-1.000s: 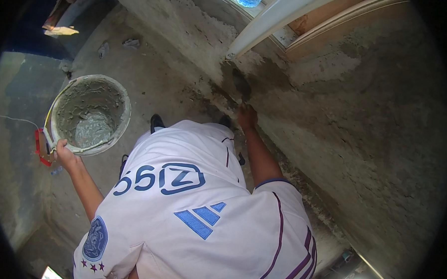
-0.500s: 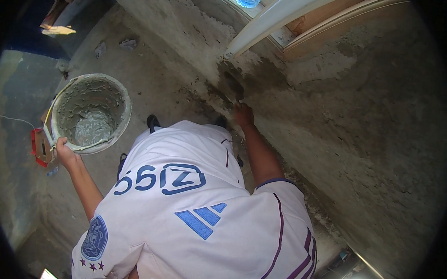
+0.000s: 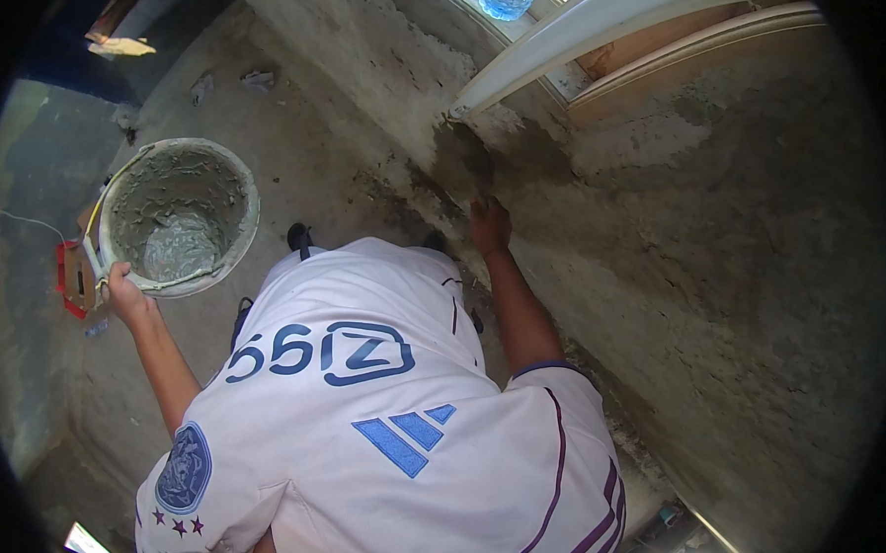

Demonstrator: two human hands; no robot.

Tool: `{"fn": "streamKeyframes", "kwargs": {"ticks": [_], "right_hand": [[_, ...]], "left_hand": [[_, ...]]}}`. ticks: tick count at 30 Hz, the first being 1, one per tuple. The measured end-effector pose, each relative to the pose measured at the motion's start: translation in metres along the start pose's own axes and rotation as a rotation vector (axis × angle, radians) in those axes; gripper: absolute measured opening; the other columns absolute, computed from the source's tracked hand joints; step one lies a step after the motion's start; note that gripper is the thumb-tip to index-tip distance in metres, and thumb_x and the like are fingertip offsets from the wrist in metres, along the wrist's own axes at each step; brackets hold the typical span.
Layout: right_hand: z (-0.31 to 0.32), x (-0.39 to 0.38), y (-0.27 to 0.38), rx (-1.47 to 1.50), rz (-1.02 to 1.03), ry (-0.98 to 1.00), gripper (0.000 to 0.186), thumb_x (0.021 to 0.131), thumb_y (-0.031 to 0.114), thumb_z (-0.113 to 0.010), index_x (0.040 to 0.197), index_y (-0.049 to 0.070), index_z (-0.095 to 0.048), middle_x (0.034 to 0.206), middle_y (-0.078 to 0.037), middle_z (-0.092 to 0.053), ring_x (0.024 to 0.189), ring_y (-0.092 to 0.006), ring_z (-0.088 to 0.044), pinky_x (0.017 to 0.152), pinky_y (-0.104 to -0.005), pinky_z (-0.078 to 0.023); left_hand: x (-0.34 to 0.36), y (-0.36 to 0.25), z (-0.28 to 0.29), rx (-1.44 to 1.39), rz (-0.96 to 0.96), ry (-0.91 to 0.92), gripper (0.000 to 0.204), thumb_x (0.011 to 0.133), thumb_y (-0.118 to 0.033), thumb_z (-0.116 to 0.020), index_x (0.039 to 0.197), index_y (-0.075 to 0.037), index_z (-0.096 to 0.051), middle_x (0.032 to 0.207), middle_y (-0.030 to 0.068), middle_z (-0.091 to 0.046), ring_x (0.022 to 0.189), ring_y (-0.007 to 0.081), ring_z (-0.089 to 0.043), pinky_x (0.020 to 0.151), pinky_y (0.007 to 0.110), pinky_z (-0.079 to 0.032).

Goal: The person applies plaster mix from a bucket onto a concrete wall using a trowel.

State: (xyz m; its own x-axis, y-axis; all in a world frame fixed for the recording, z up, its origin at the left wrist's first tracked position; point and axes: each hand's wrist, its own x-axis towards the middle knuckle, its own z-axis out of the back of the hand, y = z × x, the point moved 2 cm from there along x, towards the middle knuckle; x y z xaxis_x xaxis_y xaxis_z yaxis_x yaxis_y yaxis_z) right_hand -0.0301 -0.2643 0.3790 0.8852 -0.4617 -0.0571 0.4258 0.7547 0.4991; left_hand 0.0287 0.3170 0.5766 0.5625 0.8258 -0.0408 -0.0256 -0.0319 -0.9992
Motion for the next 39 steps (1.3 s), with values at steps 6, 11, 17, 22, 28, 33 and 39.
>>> {"fn": "streamKeyframes", "kwargs": {"ticks": [6, 11, 17, 22, 28, 33, 39], "right_hand": [[0.006, -0.017, -0.008, 0.064, -0.005, -0.025, 0.036, 0.080, 0.032, -0.055, 0.096, 0.000, -0.058, 0.085, -0.025, -0.060, 0.084, -0.0414, -0.057, 0.071, -0.0454, -0.045], [-0.013, -0.018, -0.012, -0.059, -0.097, 0.134, 0.039, 0.081, 0.035, -0.053, 0.098, 0.000, -0.058, 0.089, -0.026, -0.060, 0.086, -0.0421, -0.056, 0.073, -0.0472, -0.044], [-0.017, 0.006, -0.007, -0.083, -0.176, 0.184, 0.043, 0.081, 0.037, -0.051, 0.102, 0.000, -0.057, 0.094, -0.026, -0.059, 0.092, -0.0409, -0.055, 0.079, -0.0469, -0.043], [-0.019, 0.016, -0.018, -0.151, -0.141, 0.215, 0.045, 0.080, 0.038, -0.051, 0.105, 0.000, -0.056, 0.098, -0.026, -0.058, 0.095, -0.0405, -0.054, 0.081, -0.0458, -0.044], [-0.021, 0.015, -0.025, -0.161, -0.138, 0.238, 0.044, 0.081, 0.037, -0.050, 0.103, 0.000, -0.056, 0.098, -0.026, -0.058, 0.094, -0.0406, -0.055, 0.081, -0.0459, -0.044], [-0.024, 0.022, -0.035, -0.196, -0.153, 0.274, 0.044, 0.081, 0.040, -0.049, 0.098, 0.001, -0.057, 0.095, -0.024, -0.060, 0.093, -0.0389, -0.056, 0.080, -0.0461, -0.045], [-0.004, 0.021, -0.004, -0.212, -0.101, 0.176, 0.042, 0.082, 0.038, -0.048, 0.099, 0.001, -0.057, 0.094, -0.024, -0.060, 0.092, -0.0391, -0.057, 0.079, -0.0460, -0.045]], "left_hand": [[-0.001, 0.000, -0.003, -0.002, 0.016, -0.013, 0.035, 0.055, -0.003, -0.056, 0.087, 0.012, -0.054, 0.090, 0.0140, -0.056, 0.081, 0.0241, -0.056, 0.075, 0.032, -0.044], [0.001, 0.003, -0.001, -0.014, 0.025, -0.024, 0.035, 0.055, -0.003, -0.057, 0.086, 0.012, -0.053, 0.090, 0.0139, -0.056, 0.080, 0.0243, -0.056, 0.075, 0.032, -0.044], [0.001, 0.001, -0.001, 0.025, 0.005, -0.010, 0.037, 0.054, -0.004, -0.057, 0.087, 0.012, -0.052, 0.090, 0.0143, -0.056, 0.080, 0.0242, -0.055, 0.075, 0.033, -0.044], [-0.009, -0.007, -0.004, 0.018, 0.021, -0.026, 0.034, 0.056, -0.003, -0.056, 0.087, 0.012, -0.053, 0.090, 0.0143, -0.056, 0.080, 0.0238, -0.056, 0.075, 0.032, -0.044], [-0.007, -0.005, -0.002, 0.009, 0.012, -0.011, 0.034, 0.056, -0.003, -0.056, 0.087, 0.011, -0.052, 0.089, 0.0139, -0.056, 0.080, 0.0234, -0.056, 0.074, 0.032, -0.044], [-0.004, -0.003, -0.002, 0.013, 0.022, -0.023, 0.034, 0.055, -0.004, -0.057, 0.085, 0.010, -0.052, 0.089, 0.0133, -0.056, 0.080, 0.0235, -0.055, 0.075, 0.032, -0.043], [-0.007, -0.002, -0.003, 0.004, 0.023, -0.050, 0.034, 0.055, -0.004, -0.057, 0.085, 0.010, -0.052, 0.089, 0.0130, -0.056, 0.081, 0.0236, -0.055, 0.076, 0.032, -0.043]]}}
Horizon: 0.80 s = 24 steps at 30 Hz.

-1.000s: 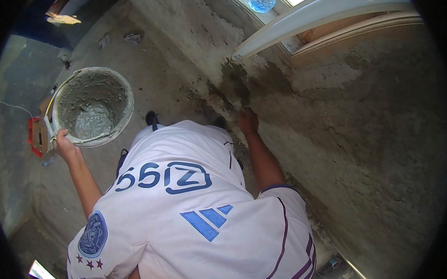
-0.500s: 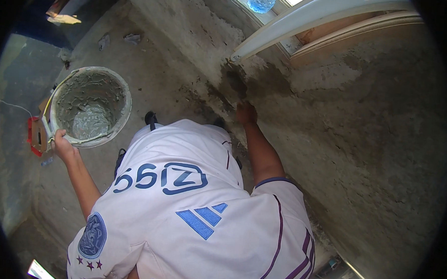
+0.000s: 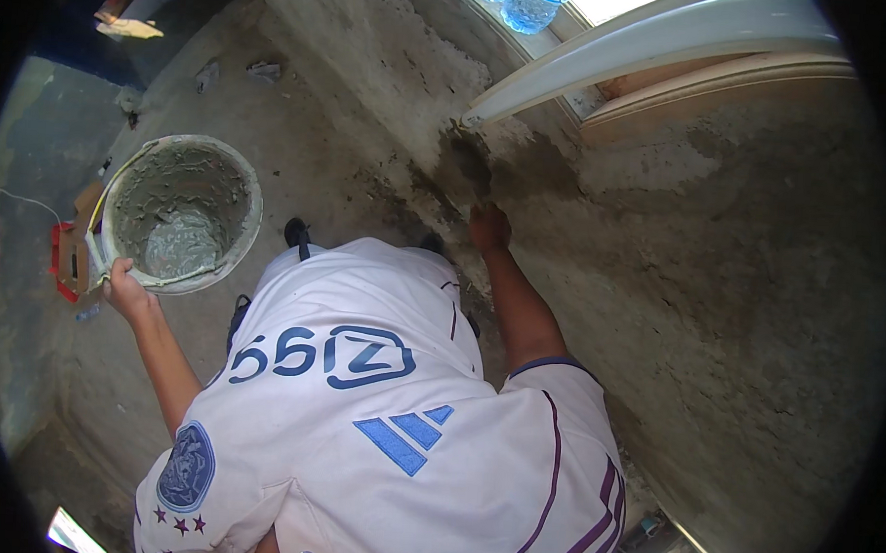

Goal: The person applies plaster mix from a bucket onto a concrete wall using a trowel.

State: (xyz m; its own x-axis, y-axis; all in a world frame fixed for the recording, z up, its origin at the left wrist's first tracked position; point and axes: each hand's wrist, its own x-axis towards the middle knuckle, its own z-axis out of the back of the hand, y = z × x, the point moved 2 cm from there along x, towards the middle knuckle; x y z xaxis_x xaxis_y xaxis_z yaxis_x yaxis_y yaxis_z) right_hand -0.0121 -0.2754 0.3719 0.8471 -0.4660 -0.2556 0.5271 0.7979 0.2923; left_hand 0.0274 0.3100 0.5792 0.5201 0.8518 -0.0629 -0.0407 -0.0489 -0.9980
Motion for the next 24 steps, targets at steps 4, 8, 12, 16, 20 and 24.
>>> {"fn": "streamKeyframes", "kwargs": {"ticks": [4, 8, 12, 16, 20, 24], "right_hand": [[0.019, -0.005, 0.027, 0.033, 0.034, -0.095, 0.040, 0.082, 0.037, -0.050, 0.101, 0.002, -0.056, 0.092, -0.024, -0.060, 0.089, -0.0394, -0.057, 0.077, -0.0467, -0.045], [0.033, -0.014, 0.038, 0.137, 0.111, -0.187, 0.039, 0.082, 0.036, -0.051, 0.101, 0.002, -0.056, 0.090, -0.024, -0.060, 0.086, -0.0402, -0.057, 0.075, -0.0471, -0.045], [0.016, -0.019, 0.022, 0.157, 0.120, -0.180, 0.040, 0.081, 0.035, -0.053, 0.100, 0.000, -0.057, 0.089, -0.025, -0.060, 0.087, -0.0409, -0.057, 0.074, -0.0463, -0.045], [0.007, -0.013, 0.017, 0.050, 0.028, 0.002, 0.040, 0.081, 0.036, -0.051, 0.097, -0.001, -0.058, 0.091, -0.025, -0.060, 0.088, -0.0411, -0.056, 0.076, -0.0471, -0.044], [0.001, 0.009, 0.008, -0.005, -0.023, 0.017, 0.041, 0.081, 0.037, -0.049, 0.095, -0.001, -0.059, 0.092, -0.025, -0.060, 0.090, -0.0409, -0.055, 0.078, -0.0470, -0.043], [0.016, 0.011, 0.019, 0.034, -0.021, -0.015, 0.042, 0.081, 0.038, -0.049, 0.094, 0.000, -0.059, 0.091, -0.024, -0.060, 0.089, -0.0409, -0.056, 0.077, -0.0470, -0.044]], "left_hand": [[-0.004, -0.003, -0.002, -0.002, 0.014, -0.005, 0.033, 0.054, -0.003, -0.057, 0.085, 0.010, -0.052, 0.089, 0.0128, -0.056, 0.081, 0.0234, -0.054, 0.076, 0.032, -0.043], [-0.002, 0.001, -0.001, -0.002, 0.006, -0.020, 0.032, 0.054, -0.003, -0.057, 0.083, 0.010, -0.052, 0.088, 0.0125, -0.055, 0.080, 0.0232, -0.054, 0.076, 0.031, -0.043], [0.003, 0.007, 0.000, 0.012, 0.021, -0.030, 0.034, 0.055, -0.004, -0.057, 0.086, 0.011, -0.053, 0.089, 0.0127, -0.056, 0.081, 0.0233, -0.055, 0.076, 0.032, -0.043], [0.007, 0.010, 0.002, 0.011, 0.023, -0.017, 0.038, 0.056, -0.004, -0.057, 0.090, 0.012, -0.054, 0.092, 0.0134, -0.057, 0.082, 0.0241, -0.056, 0.075, 0.032, -0.044], [0.000, 0.004, -0.003, -0.035, 0.015, -0.014, 0.033, 0.055, -0.003, -0.057, 0.086, 0.009, -0.052, 0.089, 0.0132, -0.056, 0.081, 0.0231, -0.054, 0.076, 0.031, -0.042], [-0.003, 0.004, -0.002, -0.022, 0.019, -0.035, 0.034, 0.055, -0.003, -0.057, 0.087, 0.010, -0.052, 0.090, 0.0138, -0.056, 0.082, 0.0235, -0.055, 0.076, 0.031, -0.043]]}}
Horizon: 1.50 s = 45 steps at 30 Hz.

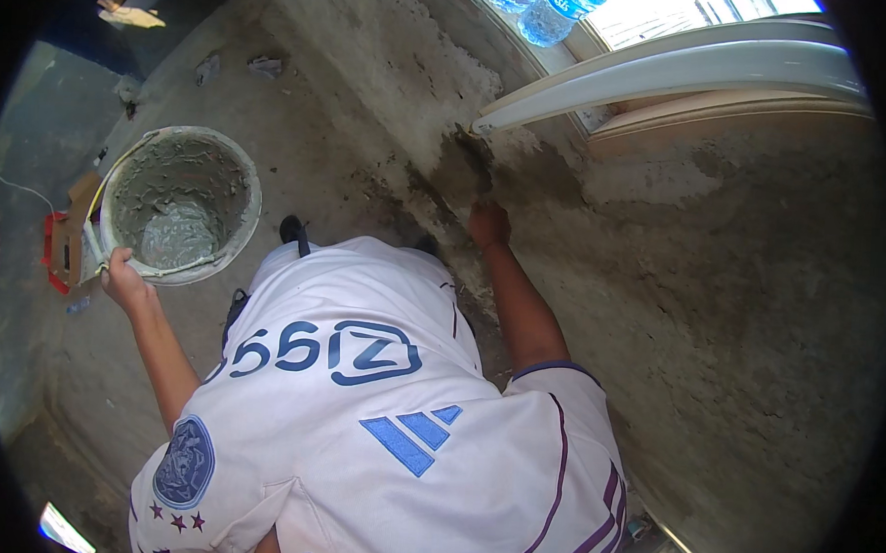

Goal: The person applies plaster mix from a bucket onto a concrete wall using a trowel.

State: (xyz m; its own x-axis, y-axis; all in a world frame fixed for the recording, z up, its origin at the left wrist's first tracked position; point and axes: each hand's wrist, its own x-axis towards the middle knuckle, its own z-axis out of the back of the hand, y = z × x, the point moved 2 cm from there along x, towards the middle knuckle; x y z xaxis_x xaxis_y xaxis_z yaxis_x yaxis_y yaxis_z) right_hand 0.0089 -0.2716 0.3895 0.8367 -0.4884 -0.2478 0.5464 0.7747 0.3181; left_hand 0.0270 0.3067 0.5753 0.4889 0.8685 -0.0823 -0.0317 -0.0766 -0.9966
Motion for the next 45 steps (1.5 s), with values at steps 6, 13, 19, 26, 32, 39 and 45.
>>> {"fn": "streamKeyframes", "kwargs": {"ticks": [6, 13, 19, 26, 32, 39, 45], "right_hand": [[0.022, -0.017, 0.028, -0.028, 0.016, -0.071, 0.041, 0.083, 0.039, -0.048, 0.096, 0.001, -0.058, 0.088, -0.025, -0.060, 0.086, -0.0406, -0.057, 0.074, -0.0470, -0.045], [0.002, -0.028, 0.019, -0.037, 0.043, -0.061, 0.043, 0.084, 0.040, -0.047, 0.100, 0.001, -0.057, 0.090, -0.025, -0.060, 0.088, -0.0393, -0.057, 0.077, -0.0473, -0.045], [-0.011, -0.007, 0.015, -0.117, -0.027, 0.035, 0.041, 0.082, 0.037, -0.048, 0.099, 0.001, -0.057, 0.094, -0.023, -0.060, 0.091, -0.0372, -0.058, 0.080, -0.0449, -0.045], [-0.005, 0.000, 0.024, -0.169, -0.063, 0.019, 0.040, 0.082, 0.037, -0.048, 0.097, 0.001, -0.058, 0.095, -0.021, -0.061, 0.092, -0.0353, -0.058, 0.079, -0.0438, -0.046], [0.024, -0.003, 0.056, -0.132, -0.032, -0.065, 0.041, 0.083, 0.039, -0.050, 0.097, 0.001, -0.058, 0.092, -0.021, -0.061, 0.089, -0.0369, -0.058, 0.077, -0.0445, -0.046], [0.023, -0.023, 0.041, 0.006, -0.026, -0.103, 0.040, 0.081, 0.038, -0.052, 0.098, 0.003, -0.059, 0.094, -0.023, -0.061, 0.090, -0.0384, -0.057, 0.078, -0.0455, -0.045], [0.006, -0.007, 0.021, -0.008, 0.008, 0.038, 0.041, 0.079, 0.038, -0.053, 0.097, 0.002, -0.059, 0.096, -0.024, -0.060, 0.095, -0.0391, -0.056, 0.081, -0.0444, -0.044]], "left_hand": [[0.008, 0.007, 0.006, 0.011, 0.003, -0.009, 0.034, 0.058, -0.003, -0.056, 0.087, 0.013, -0.054, 0.090, 0.0131, -0.056, 0.080, 0.0245, -0.056, 0.073, 0.033, -0.045], [-0.001, -0.002, -0.002, -0.004, 0.023, 0.006, 0.033, 0.056, -0.003, -0.057, 0.085, 0.009, -0.052, 0.088, 0.0124, -0.056, 0.080, 0.0227, -0.054, 0.075, 0.031, -0.042], [-0.002, -0.002, -0.002, -0.031, 0.019, 0.003, 0.029, 0.056, -0.003, -0.057, 0.083, 0.008, -0.053, 0.087, 0.0121, -0.056, 0.079, 0.0223, -0.054, 0.075, 0.031, -0.042], [0.004, 0.007, 0.005, -0.006, 0.042, 0.017, 0.038, 0.058, -0.002, -0.056, 0.093, 0.013, -0.054, 0.095, 0.0145, -0.057, 0.084, 0.0247, -0.057, 0.075, 0.033, -0.046], [-0.005, -0.004, -0.003, -0.002, 0.016, -0.009, 0.030, 0.056, -0.004, -0.057, 0.083, 0.008, -0.053, 0.085, 0.0117, -0.056, 0.077, 0.0218, -0.053, 0.071, 0.031, -0.043], [0.002, 0.005, 0.001, -0.009, 0.050, -0.014, 0.033, 0.058, -0.003, -0.056, 0.087, 0.012, -0.056, 0.090, 0.0134, -0.058, 0.081, 0.0238, -0.057, 0.075, 0.032, -0.045], [0.005, 0.007, 0.002, -0.033, 0.024, 0.005, 0.031, 0.056, -0.003, -0.057, 0.085, 0.008, -0.053, 0.085, 0.0121, -0.057, 0.077, 0.0229, -0.055, 0.072, 0.032, -0.044]]}}
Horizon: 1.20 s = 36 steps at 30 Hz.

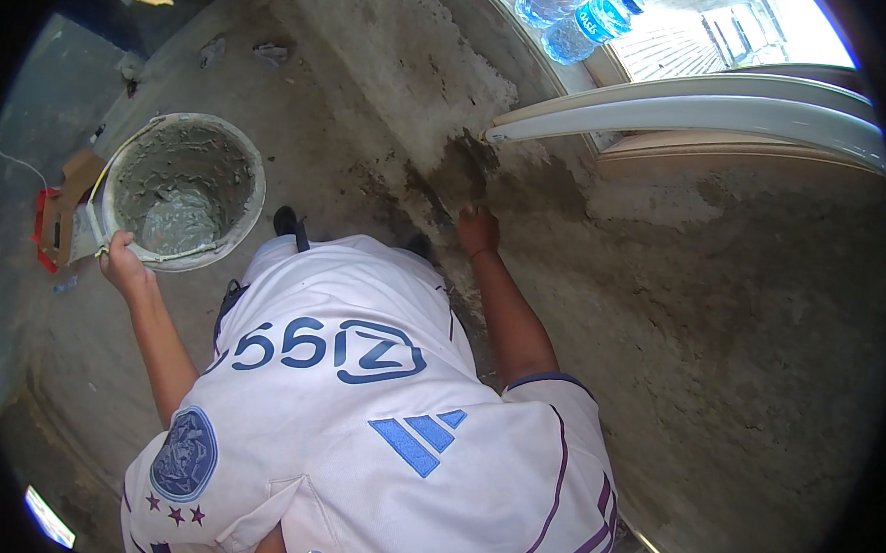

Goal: The person applies plaster mix from a bucket onto a concrete wall using a trowel.

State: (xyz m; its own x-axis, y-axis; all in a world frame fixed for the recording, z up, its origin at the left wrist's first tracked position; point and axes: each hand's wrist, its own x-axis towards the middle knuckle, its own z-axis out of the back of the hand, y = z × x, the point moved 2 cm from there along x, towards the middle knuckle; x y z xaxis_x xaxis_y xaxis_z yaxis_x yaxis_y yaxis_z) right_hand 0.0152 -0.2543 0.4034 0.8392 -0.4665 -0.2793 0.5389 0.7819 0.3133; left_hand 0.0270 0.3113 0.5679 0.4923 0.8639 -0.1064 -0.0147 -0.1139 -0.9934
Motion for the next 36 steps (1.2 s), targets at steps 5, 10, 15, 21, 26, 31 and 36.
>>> {"fn": "streamKeyframes", "kwargs": {"ticks": [5, 10, 15, 21, 26, 31, 36], "right_hand": [[-0.001, 0.024, -0.002, -0.008, 0.035, 0.026, 0.043, 0.081, 0.038, -0.051, 0.095, -0.002, -0.059, 0.097, -0.025, -0.059, 0.094, -0.0400, -0.055, 0.081, -0.0451, -0.044], [0.000, 0.031, -0.012, 0.004, 0.105, 0.020, 0.044, 0.082, 0.039, -0.050, 0.091, -0.002, -0.059, 0.094, -0.026, -0.058, 0.092, -0.0410, -0.054, 0.079, -0.0458, -0.043], [-0.002, 0.020, -0.026, 0.225, 0.020, 0.129, 0.044, 0.082, 0.040, -0.050, 0.088, -0.003, -0.060, 0.092, -0.026, -0.058, 0.090, -0.0413, -0.055, 0.076, -0.0464, -0.044], [0.004, -0.007, 0.001, 0.083, -0.063, 0.038, 0.038, 0.081, 0.036, -0.050, 0.096, 0.002, -0.058, 0.097, -0.025, -0.059, 0.093, -0.0398, -0.055, 0.080, -0.0461, -0.043], [-0.011, 0.025, -0.003, 0.009, 0.005, 0.015, 0.043, 0.080, 0.039, -0.053, 0.098, 0.001, -0.058, 0.096, -0.026, -0.058, 0.095, -0.0407, -0.054, 0.079, -0.0460, -0.043], [0.000, 0.022, 0.000, -0.051, -0.026, -0.092, 0.041, 0.080, 0.039, -0.052, 0.099, 0.003, -0.056, 0.093, -0.024, -0.060, 0.092, -0.0388, -0.056, 0.079, -0.0460, -0.044], [0.018, -0.008, 0.017, 0.035, -0.020, -0.182, 0.042, 0.081, 0.040, -0.052, 0.099, 0.002, -0.056, 0.090, -0.024, -0.061, 0.089, -0.0396, -0.057, 0.076, -0.0463, -0.045]], "left_hand": [[-0.007, -0.004, -0.003, 0.003, 0.002, -0.012, 0.032, 0.056, -0.004, -0.057, 0.084, 0.009, -0.053, 0.088, 0.0131, -0.057, 0.079, 0.0231, -0.055, 0.074, 0.031, -0.043], [-0.008, -0.007, -0.003, -0.004, -0.014, -0.005, 0.032, 0.056, -0.004, -0.057, 0.084, 0.009, -0.053, 0.088, 0.0132, -0.057, 0.080, 0.0230, -0.055, 0.074, 0.031, -0.043], [-0.009, -0.007, -0.001, -0.021, -0.011, -0.017, 0.031, 0.056, -0.004, -0.058, 0.083, 0.009, -0.053, 0.086, 0.0125, -0.056, 0.079, 0.0227, -0.054, 0.073, 0.031, -0.043], [-0.007, -0.001, 0.003, -0.007, 0.003, -0.059, 0.030, 0.056, -0.004, -0.058, 0.082, 0.009, -0.053, 0.084, 0.0122, -0.056, 0.076, 0.0227, -0.054, 0.071, 0.031, -0.043], [-0.010, -0.006, -0.002, 0.029, 0.014, -0.043, 0.029, 0.057, -0.003, -0.057, 0.083, 0.009, -0.054, 0.084, 0.0127, -0.056, 0.076, 0.0231, -0.055, 0.072, 0.031, -0.044], [-0.006, -0.002, 0.004, 0.015, 0.017, -0.050, 0.029, 0.057, -0.003, -0.057, 0.084, 0.009, -0.054, 0.085, 0.0126, -0.057, 0.077, 0.0228, -0.055, 0.072, 0.031, -0.044], [-0.013, -0.006, 0.000, 0.009, 0.002, -0.047, 0.028, 0.057, -0.003, -0.057, 0.082, 0.007, -0.054, 0.084, 0.0119, -0.056, 0.077, 0.0222, -0.054, 0.073, 0.031, -0.043]]}}
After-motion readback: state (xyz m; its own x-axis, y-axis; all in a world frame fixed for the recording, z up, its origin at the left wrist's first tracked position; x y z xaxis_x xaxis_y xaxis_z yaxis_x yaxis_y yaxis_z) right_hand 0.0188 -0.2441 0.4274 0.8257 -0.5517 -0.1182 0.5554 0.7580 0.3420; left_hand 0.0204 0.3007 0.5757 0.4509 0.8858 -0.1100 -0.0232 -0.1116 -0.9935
